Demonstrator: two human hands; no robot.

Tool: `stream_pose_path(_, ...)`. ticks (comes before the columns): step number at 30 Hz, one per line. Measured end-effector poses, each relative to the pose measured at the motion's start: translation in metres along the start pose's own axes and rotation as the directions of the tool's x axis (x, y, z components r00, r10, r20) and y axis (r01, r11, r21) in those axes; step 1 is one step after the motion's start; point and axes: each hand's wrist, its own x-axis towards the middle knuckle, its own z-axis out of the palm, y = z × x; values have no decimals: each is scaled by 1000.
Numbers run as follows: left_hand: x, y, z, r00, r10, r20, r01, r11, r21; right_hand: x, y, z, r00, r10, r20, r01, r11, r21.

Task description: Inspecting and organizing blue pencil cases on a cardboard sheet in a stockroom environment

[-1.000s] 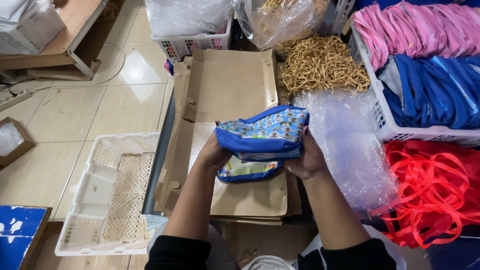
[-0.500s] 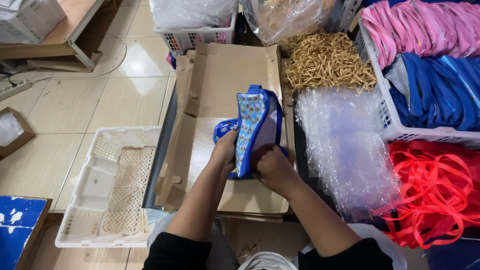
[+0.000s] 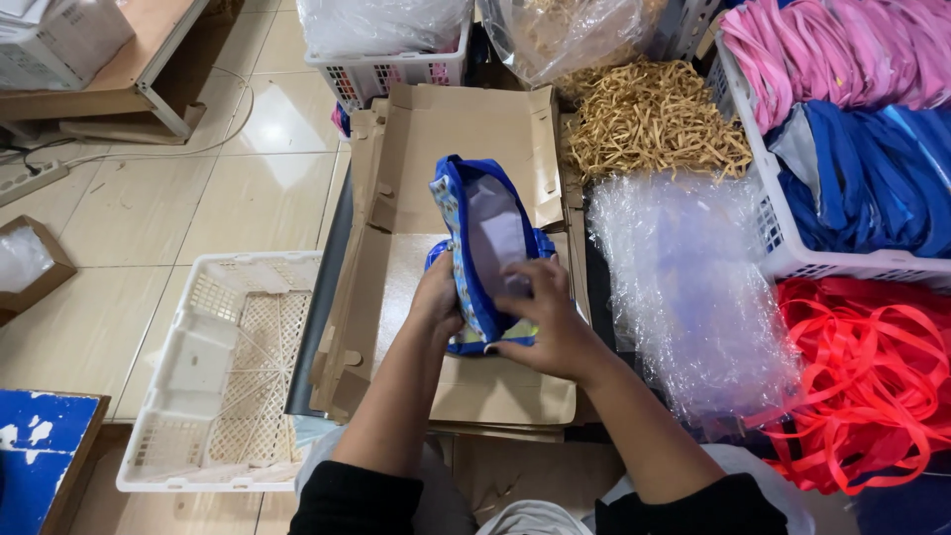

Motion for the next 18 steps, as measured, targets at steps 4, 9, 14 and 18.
stream_pose_path(4, -14, 17, 6, 998, 58, 15, -58, 998, -4, 7, -3, -11, 927, 370, -69, -166, 569, 806)
stream_pose_path(9, -77, 30, 48, 996, 57, 70, -75, 951, 299, 10, -4, 11, 768, 639, -43, -429, 563, 707)
stream_pose_path(14, -98, 27, 35, 920, 27, 390, -246, 815, 524, 5, 23, -1, 745, 658, -107, -472, 634, 613)
stream_pose_path(18, -90, 17, 40, 943, -148, 299, 89, 976, 201, 3, 32, 4, 725, 665, -182, -509, 694, 509)
